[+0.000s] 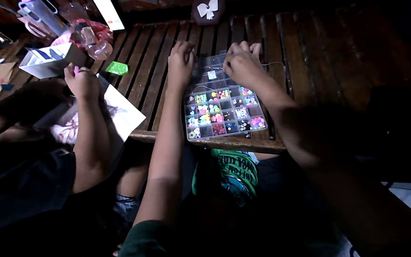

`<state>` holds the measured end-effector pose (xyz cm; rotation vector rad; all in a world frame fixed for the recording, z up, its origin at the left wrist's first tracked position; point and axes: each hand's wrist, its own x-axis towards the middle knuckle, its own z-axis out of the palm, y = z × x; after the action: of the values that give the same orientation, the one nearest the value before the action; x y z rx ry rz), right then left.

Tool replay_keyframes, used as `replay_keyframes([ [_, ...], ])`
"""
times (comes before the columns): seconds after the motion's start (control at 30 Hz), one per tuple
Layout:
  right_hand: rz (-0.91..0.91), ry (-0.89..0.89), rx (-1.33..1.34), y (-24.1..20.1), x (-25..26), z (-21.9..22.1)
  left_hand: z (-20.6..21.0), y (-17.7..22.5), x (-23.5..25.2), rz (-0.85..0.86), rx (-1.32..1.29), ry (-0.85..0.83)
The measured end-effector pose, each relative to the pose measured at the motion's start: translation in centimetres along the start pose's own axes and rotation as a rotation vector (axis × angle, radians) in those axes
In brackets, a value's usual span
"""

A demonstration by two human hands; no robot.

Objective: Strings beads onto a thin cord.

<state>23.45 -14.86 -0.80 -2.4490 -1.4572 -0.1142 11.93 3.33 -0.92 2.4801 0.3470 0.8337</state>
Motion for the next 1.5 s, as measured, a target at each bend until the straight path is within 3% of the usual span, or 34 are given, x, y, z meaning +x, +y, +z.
replay_keyframes([
  [0.43,0.070,0.074,0.300,0.7,-0.6,-1.6,0.2,-0.1,-0.8,-0.019,0.002,-0.046],
  [0.57,0.065,0.075,0.393,0.9,-0.8,-2.6,0.5,0.7,-0.9,0.028,-0.216,-0.059],
  [0.8,-0.041,-0.011,0.422,0.6,-0.9,-2.6,0.8,2.9,-1.5,0.116,-0.368,-0.291],
  [0.97,-0.019,-0.053,0.527,0.0,-1.1,-2.8,1.1,2.6,-1.5,0.115,-0.349,-0.247],
  [1.2,0.048,0.029,0.870,-0.1,-1.2,-3.0,0.9,2.5,-1.4,0.067,-0.426,-0.182],
  [1.5,0.048,0.127,0.757,0.2,-0.9,-2.6,0.2,2.1,-1.1,-0.025,-0.657,-0.016],
])
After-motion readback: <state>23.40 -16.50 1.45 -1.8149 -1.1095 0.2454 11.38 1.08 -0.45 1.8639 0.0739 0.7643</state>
